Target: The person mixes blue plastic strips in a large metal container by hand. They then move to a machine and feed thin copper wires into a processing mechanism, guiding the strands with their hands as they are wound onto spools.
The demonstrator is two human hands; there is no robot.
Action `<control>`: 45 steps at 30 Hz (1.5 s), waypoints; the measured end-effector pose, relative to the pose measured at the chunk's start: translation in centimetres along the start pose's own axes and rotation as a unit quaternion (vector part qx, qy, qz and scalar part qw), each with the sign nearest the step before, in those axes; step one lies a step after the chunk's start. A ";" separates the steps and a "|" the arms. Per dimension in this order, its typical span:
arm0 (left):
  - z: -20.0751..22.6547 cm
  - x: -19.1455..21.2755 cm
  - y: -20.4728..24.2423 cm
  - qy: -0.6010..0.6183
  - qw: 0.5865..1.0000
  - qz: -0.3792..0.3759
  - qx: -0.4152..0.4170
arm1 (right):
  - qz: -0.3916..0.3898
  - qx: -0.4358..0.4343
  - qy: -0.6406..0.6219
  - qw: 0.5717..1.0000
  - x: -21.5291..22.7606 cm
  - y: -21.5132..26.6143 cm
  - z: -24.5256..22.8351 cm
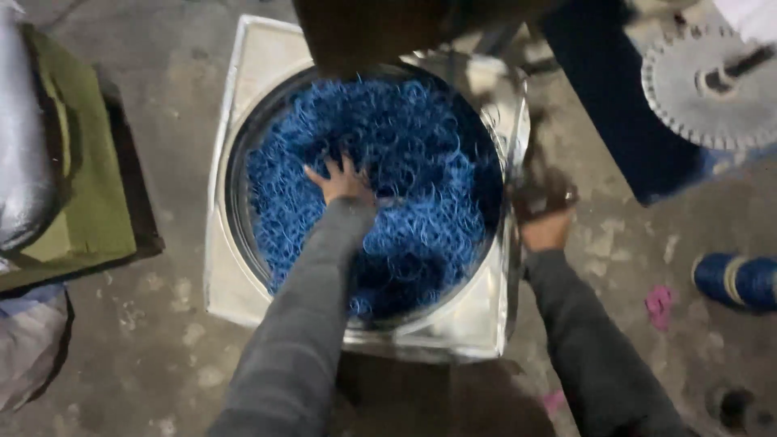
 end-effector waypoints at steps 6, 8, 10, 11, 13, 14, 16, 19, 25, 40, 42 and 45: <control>-1.0 0.1 0.4 -0.074 0.996 -0.022 -0.036 | 0.015 0.049 0.276 0.960 -6.1 -2.7 5.6; -1.0 2.7 2.5 -0.090 0.995 -0.035 -0.034 | 0.020 0.049 0.300 0.952 -8.3 -0.1 5.4; -0.5 3.2 3.5 -0.099 0.993 -0.049 -0.034 | 0.026 0.050 0.332 0.941 -9.6 2.0 6.9; -0.4 2.6 3.3 -0.117 0.992 -0.037 -0.035 | 0.007 0.141 0.303 0.942 -10.5 2.8 8.1; -1.2 2.1 3.8 -0.143 0.989 -0.030 -0.035 | -0.016 0.223 0.266 0.938 -14.0 3.0 12.3; -1.1 2.4 3.9 -0.127 0.991 -0.022 -0.035 | -0.030 0.126 0.277 0.952 -16.0 1.1 15.4; -0.8 1.8 3.7 -0.108 0.993 -0.013 -0.037 | -0.041 0.029 0.287 0.957 -20.3 -3.5 22.9; -1.3 0.1 4.0 -0.012 0.994 0.081 -0.065 | 0.028 0.241 0.648 0.722 -27.5 -9.0 35.3; -0.5 2.0 5.1 -0.012 0.994 0.089 -0.067 | 0.181 0.451 0.509 0.710 -19.7 -13.1 36.3; -2.8 -5.4 0.6 -0.045 0.954 0.263 -0.136 | -0.200 -0.011 0.100 0.975 -18.9 -15.5 5.8; -3.6 -5.5 -0.3 -0.107 0.979 0.134 -0.106 | -0.171 -0.029 0.151 0.973 -14.9 -11.2 1.6; -2.1 -4.4 1.4 0.103 0.974 0.200 -0.018 | 0.034 0.292 0.188 0.937 -7.5 -3.5 -2.4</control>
Point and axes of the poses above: each hand's wrist, its own y-axis away from the middle knuckle, its own x-axis out of the back of the hand, z = x × y, the point moved 1 cm from there along -y, towards the middle knuckle, and after that the axes turned 4 degrees about y, right-handed, at the moved point
